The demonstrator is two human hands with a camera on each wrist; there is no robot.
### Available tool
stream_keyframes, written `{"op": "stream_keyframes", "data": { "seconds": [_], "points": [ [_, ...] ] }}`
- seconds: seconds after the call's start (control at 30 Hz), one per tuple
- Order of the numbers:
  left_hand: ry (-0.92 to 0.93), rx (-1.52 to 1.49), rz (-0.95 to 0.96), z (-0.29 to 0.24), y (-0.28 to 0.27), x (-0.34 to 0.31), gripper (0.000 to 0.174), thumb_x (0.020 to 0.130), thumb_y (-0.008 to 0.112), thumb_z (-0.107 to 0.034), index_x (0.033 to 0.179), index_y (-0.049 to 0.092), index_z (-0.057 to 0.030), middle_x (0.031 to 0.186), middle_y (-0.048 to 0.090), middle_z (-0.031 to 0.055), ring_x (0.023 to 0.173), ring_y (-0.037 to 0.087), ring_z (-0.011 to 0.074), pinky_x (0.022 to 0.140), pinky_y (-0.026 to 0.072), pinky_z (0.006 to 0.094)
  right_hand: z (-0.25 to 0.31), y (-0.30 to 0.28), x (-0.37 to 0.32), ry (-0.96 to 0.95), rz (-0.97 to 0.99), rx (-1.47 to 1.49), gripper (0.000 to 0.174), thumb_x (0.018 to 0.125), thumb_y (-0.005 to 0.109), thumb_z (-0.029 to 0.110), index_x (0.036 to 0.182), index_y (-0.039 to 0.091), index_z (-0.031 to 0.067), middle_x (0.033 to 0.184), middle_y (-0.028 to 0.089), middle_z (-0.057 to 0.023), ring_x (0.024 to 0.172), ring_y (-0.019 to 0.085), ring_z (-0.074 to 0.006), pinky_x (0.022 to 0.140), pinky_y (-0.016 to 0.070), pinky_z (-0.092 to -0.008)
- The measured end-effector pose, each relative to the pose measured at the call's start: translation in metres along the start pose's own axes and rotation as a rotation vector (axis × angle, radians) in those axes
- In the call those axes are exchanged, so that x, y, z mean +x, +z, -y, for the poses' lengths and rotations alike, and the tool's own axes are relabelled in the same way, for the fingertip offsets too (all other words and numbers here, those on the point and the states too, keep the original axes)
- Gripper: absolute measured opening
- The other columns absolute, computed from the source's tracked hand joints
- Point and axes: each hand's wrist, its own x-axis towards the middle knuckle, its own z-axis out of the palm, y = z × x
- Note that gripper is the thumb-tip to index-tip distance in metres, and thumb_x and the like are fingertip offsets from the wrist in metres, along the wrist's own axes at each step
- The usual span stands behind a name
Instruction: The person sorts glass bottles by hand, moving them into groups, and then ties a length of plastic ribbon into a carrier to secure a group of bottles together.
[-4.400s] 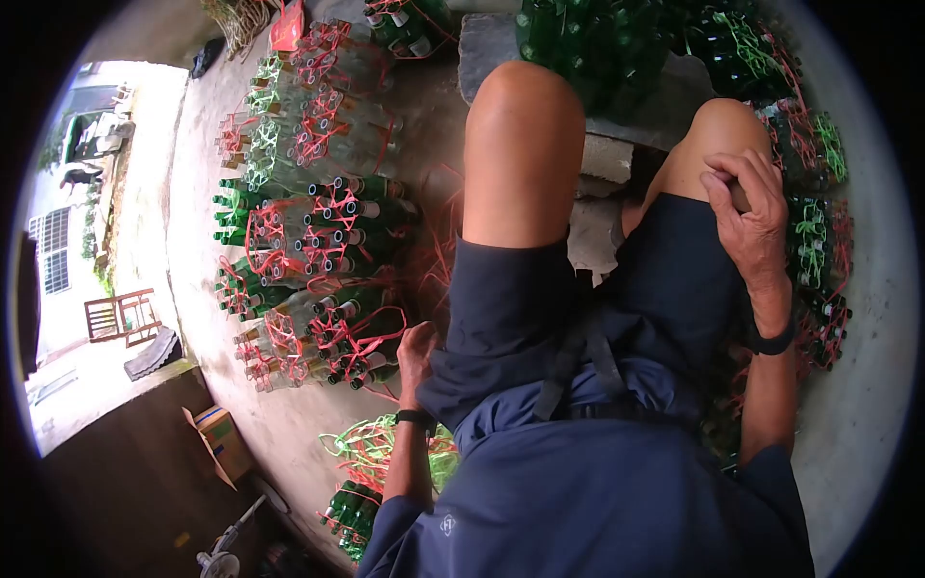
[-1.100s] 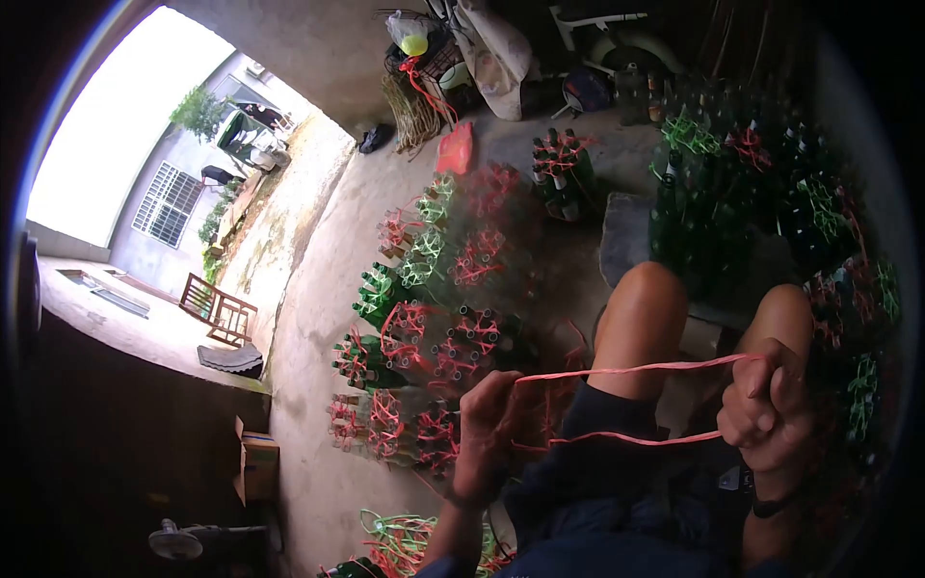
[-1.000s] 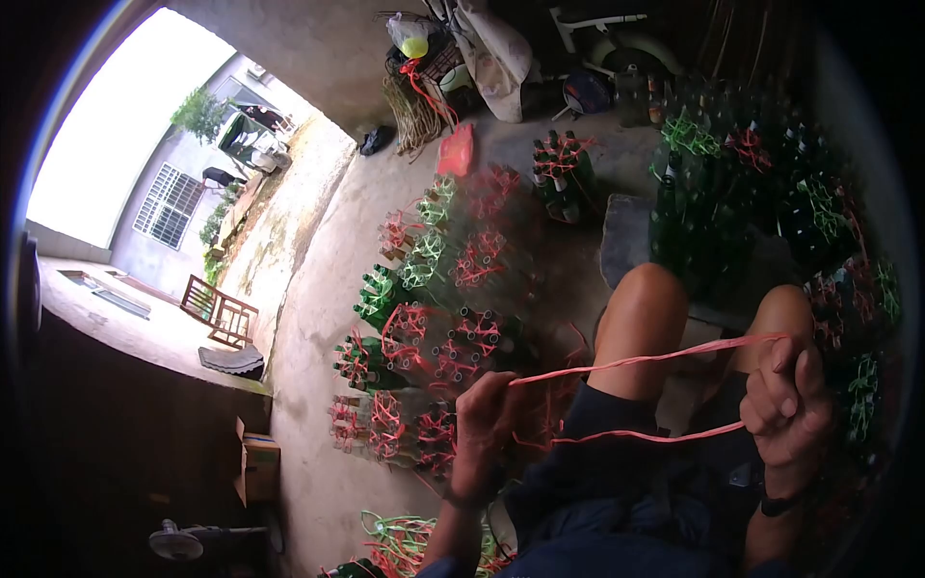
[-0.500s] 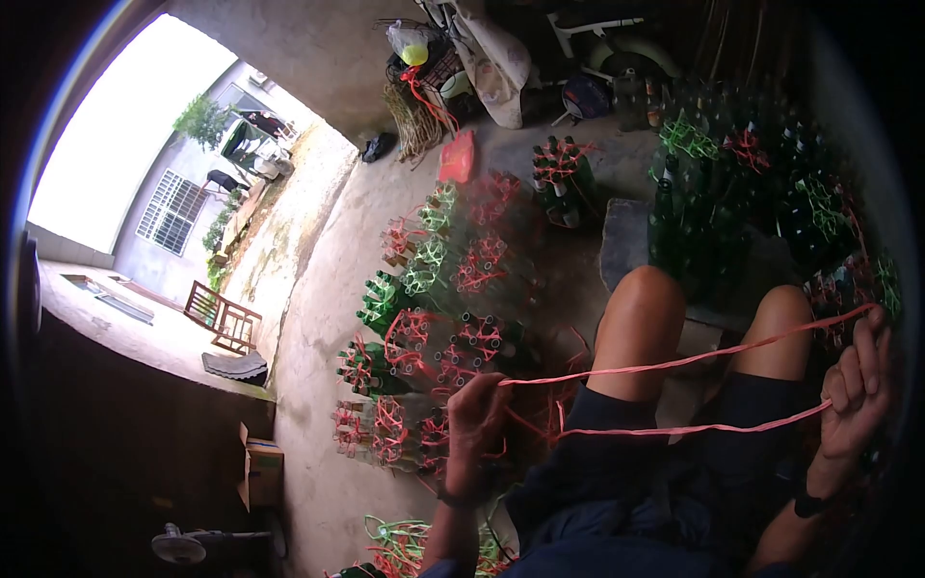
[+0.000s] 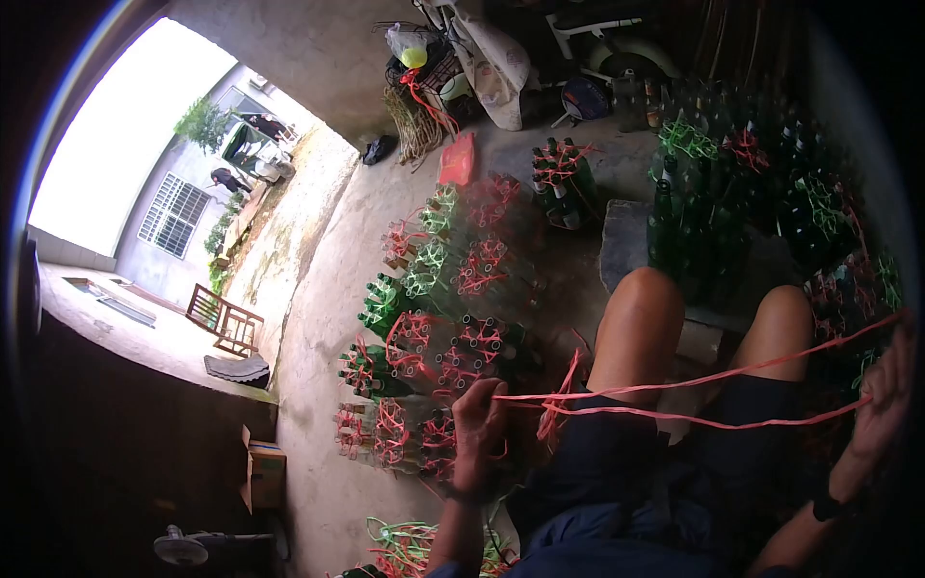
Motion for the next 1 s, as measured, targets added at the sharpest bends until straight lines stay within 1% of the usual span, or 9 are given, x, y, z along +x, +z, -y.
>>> {"op": "stream_keyframes", "data": {
  "seconds": [0.07, 0.17, 0.23, 0.3, 0.4, 0.47, 0.57, 0.9, 1.0],
  "points": [
    [-0.058, -0.024, -0.001, 0.004, -0.001, -0.001, 0.016, 0.094, 0.069, -0.013, 0.101, 0.07, 0.0011, 0.082, 0.07, 0.0121, 0.076, 0.067, 0.0138, 0.069, 0.0514, 0.0288, 0.003, -0.001, 0.0, 0.0, -0.048, 0.005, 0.024, 0.092, 0.046, -0.005, 0.116, 0.047, -0.002, 0.081, 0.032, -0.002, 0.061, 0.023, -0.0083, 0.051, 0.0212, -0.0264],
    [-0.095, -0.097, -0.014, 0.006, -0.002, -0.002, 0.017, 0.096, 0.068, -0.014, 0.103, 0.07, 0.0017, 0.085, 0.071, 0.0075, 0.077, 0.066, 0.012, 0.068, 0.0509, 0.0273, 0.004, -0.002, 0.002, -0.023, 0.044, -0.087, 0.019, 0.097, 0.046, -0.001, 0.116, 0.048, -0.002, 0.081, 0.031, -0.0018, 0.06, 0.022, -0.0084, 0.052, 0.0203, -0.0263],
    [-0.184, -0.414, -0.048, -0.002, -0.004, -0.001, 0.018, 0.099, 0.065, -0.014, 0.106, 0.069, 0.0022, 0.088, 0.071, 0.0041, 0.077, 0.065, 0.0106, 0.069, 0.0511, 0.0252, 0.007, -0.017, 0.002, -0.005, 0.011, -0.091, 0.019, 0.099, 0.045, 0.001, 0.117, 0.048, -0.0023, 0.081, 0.032, -0.0019, 0.059, 0.022, -0.008, 0.051, 0.0206, -0.0258],
    [-0.216, -0.529, -0.056, -0.012, -0.008, 0.001, 0.019, 0.1, 0.064, -0.015, 0.107, 0.069, 0.0023, 0.088, 0.07, 0.004, 0.077, 0.065, 0.01, 0.069, 0.0516, 0.0246, 0.009, -0.033, 0.002, 0.014, -0.024, -0.097, 0.019, 0.101, 0.045, 0.003, 0.118, 0.048, -0.0027, 0.081, 0.033, -0.002, 0.058, 0.023, -0.0077, 0.05, 0.0209, -0.0253],
    [-0.306, -0.699, -0.078, -0.023, -0.014, 0.007, 0.022, 0.101, 0.063, -0.018, 0.109, 0.068, 0.0016, 0.086, 0.068, 0.0032, 0.074, 0.062, 0.008, 0.069, 0.0518, 0.023, 0.002, 0.008, 0.013, -0.029, -0.152, -0.076, 0.029, 0.107, 0.038, 0.008, 0.133, 0.041, -0.0047, 0.077, 0.035, -0.0013, 0.054, 0.025, -0.0073, 0.045, 0.0226, -0.024],
    [-0.324, -0.774, -0.07, -0.02, -0.017, 0.014, 0.022, 0.101, 0.063, -0.019, 0.109, 0.068, 0.0016, 0.082, 0.065, 0.0015, 0.07, 0.059, 0.0067, 0.065, 0.0495, 0.0216, 0.004, 0.023, 0.016, 0.015, -0.1, -0.05, 0.036, 0.112, 0.031, 0.011, 0.142, 0.037, -0.0075, 0.075, 0.036, -0.0012, 0.051, 0.026, -0.0077, 0.043, 0.024, -0.0237],
    [-0.272, -0.954, -0.063, -0.032, -0.019, 0.027, 0.022, 0.101, 0.062, -0.017, 0.109, 0.067, 0.0027, 0.077, 0.06, -0.0005, 0.065, 0.053, 0.004, 0.058, 0.0427, 0.0191, 0.004, 0.036, 0.026, 0.095, -0.009, 0.011, 0.034, 0.112, 0.032, 0.012, 0.137, 0.041, -0.0091, 0.075, 0.037, -0.0016, 0.052, 0.026, -0.0079, 0.045, 0.024, -0.0245],
    [-0.08, -0.747, -0.011, -0.042, -0.025, 0.056, 0.019, 0.102, 0.06, -0.016, 0.112, 0.065, -0.0002, 0.066, 0.047, -0.0054, 0.054, 0.038, 0.0033, 0.049, 0.0325, 0.0202, 0.033, 0.011, 0.021, 0.103, -0.063, -0.154, 0.033, 0.111, 0.035, 0.01, 0.136, 0.045, -0.0094, 0.076, 0.038, -0.0013, 0.052, 0.024, -0.0073, 0.044, 0.0239, -0.0244],
    [-0.159, -0.694, -0.071, -0.055, -0.021, 0.058, 0.019, 0.1, 0.063, -0.015, 0.111, 0.066, 0.0004, 0.062, 0.045, -0.0061, 0.053, 0.035, 0.0027, 0.048, 0.028, 0.0208, 0.049, 0.002, 0.017, 0.086, -0.077, -0.287, 0.035, 0.111, 0.034, 0.011, 0.137, 0.044, -0.0098, 0.077, 0.038, -0.0016, 0.053, 0.026, -0.0078, 0.045, 0.0261, -0.0239]
  ]
}}
